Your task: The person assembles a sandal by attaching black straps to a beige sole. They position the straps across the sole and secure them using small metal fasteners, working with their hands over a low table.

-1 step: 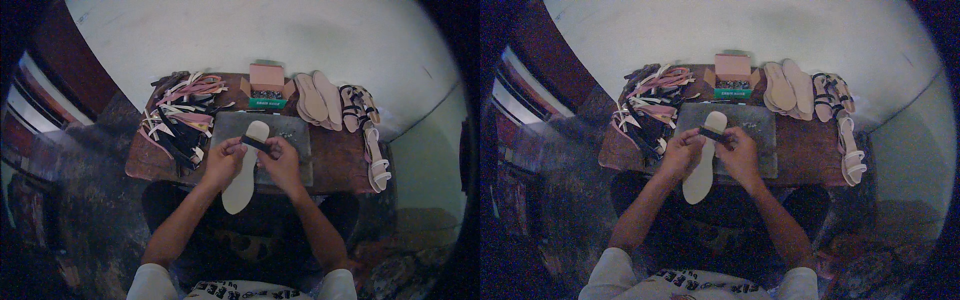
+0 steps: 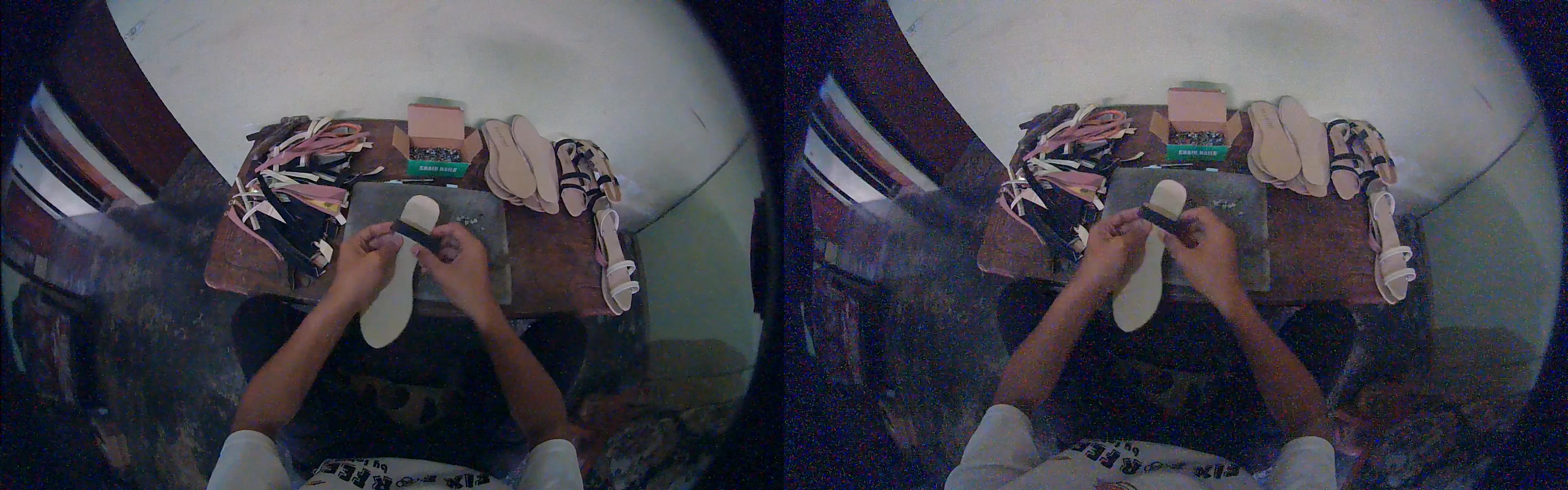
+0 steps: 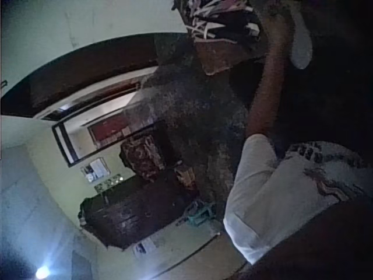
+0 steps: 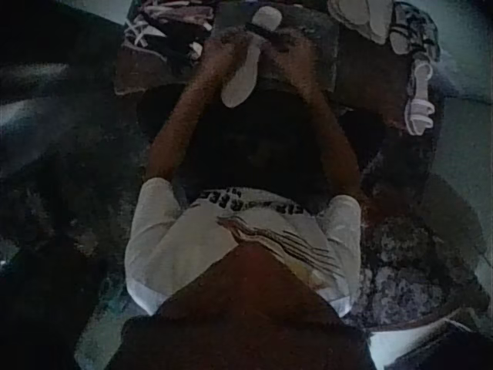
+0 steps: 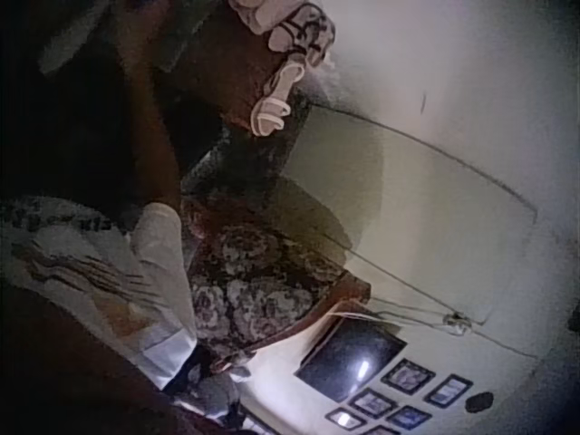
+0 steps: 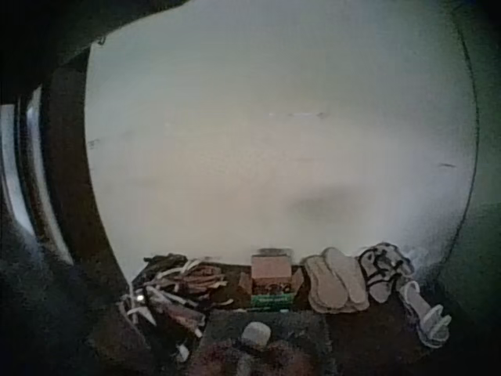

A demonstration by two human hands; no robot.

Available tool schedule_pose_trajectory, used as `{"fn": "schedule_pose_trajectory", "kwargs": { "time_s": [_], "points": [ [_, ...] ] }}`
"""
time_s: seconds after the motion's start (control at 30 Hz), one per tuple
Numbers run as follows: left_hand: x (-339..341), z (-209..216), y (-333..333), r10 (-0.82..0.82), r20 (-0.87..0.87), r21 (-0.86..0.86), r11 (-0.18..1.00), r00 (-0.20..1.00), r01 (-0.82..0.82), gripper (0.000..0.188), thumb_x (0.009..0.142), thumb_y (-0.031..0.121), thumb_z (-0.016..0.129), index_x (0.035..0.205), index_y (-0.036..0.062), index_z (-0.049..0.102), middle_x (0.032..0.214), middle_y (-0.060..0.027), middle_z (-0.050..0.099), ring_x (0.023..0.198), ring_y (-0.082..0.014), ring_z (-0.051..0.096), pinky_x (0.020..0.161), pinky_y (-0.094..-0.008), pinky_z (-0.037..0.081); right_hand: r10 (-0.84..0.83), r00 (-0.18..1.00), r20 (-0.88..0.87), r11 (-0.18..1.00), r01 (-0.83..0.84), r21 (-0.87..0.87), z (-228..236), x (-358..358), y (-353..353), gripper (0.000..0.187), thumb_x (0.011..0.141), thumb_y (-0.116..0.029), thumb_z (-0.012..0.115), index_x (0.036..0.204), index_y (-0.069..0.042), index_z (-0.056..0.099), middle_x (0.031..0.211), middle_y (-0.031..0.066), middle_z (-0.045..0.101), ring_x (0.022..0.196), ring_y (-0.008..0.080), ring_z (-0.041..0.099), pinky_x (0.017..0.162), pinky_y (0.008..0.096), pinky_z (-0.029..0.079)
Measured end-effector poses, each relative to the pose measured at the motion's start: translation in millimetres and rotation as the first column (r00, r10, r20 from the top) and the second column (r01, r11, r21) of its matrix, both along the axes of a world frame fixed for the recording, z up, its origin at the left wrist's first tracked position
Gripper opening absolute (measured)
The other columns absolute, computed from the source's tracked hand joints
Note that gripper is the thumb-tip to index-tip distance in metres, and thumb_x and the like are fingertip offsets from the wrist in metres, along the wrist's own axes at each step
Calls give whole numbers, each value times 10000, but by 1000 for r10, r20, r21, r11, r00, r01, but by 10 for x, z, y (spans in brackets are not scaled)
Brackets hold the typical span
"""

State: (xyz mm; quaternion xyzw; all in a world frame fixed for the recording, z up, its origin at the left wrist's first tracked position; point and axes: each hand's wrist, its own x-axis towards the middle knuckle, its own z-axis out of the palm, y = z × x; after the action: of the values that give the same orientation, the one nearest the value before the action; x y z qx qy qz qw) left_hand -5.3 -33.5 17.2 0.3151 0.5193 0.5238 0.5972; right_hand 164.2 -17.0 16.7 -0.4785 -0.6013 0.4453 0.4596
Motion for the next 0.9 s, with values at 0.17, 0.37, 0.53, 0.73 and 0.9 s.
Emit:
{"fn": "schedule_pose_trajectory", "kwargs": {
  "time_s": [0.17,0.37,0.53,0.73,0.9],
  "points": [
    [-59,-2,4,8,-60,-74,997,998,-12,329,882,111,702,1170,-10,600,869,-60,675,689,-100,610,570,-244,479,40,953,300,976,-101,191,344,111,-32,292,760,-189,850,857,-11,640,803,60,668,685,119,619,635,287,515],
    [22,25,6,-141,-361,-44,990,922,135,333,867,115,718,1150,-19,605,860,-70,669,663,-123,605,554,-256,471,-31,981,191,990,4,138,375,282,78,321,753,-213,861,908,-8,667,863,78,695,760,132,637,700,298,528],
    [48,273,-60,-238,-260,-144,968,936,206,337,849,128,722,1142,-9,626,860,-64,672,683,-148,628,574,-287,501,47,993,-105,992,-34,122,306,298,150,390,817,-149,801,1137,6,641,1108,135,678,949,194,675,827,338,557],
    [-85,82,-2,-222,5,-203,955,975,218,331,861,143,695,1146,-11,629,926,-85,687,770,-174,654,674,-318,525,141,917,-374,989,-113,97,465,208,87,399,908,-85,688,1279,13,577,1255,157,623,1015,227,676,882,350,552],
    [-245,58,109,-82,167,-128,986,982,104,336,850,105,697,1149,-34,630,967,-111,695,793,-191,658,710,-311,523,17,996,88,976,-36,213,208,479,300,271,938,-87,637,1200,-22,647,1221,123,647,951,192,683,744,313,572]
  ]
}}
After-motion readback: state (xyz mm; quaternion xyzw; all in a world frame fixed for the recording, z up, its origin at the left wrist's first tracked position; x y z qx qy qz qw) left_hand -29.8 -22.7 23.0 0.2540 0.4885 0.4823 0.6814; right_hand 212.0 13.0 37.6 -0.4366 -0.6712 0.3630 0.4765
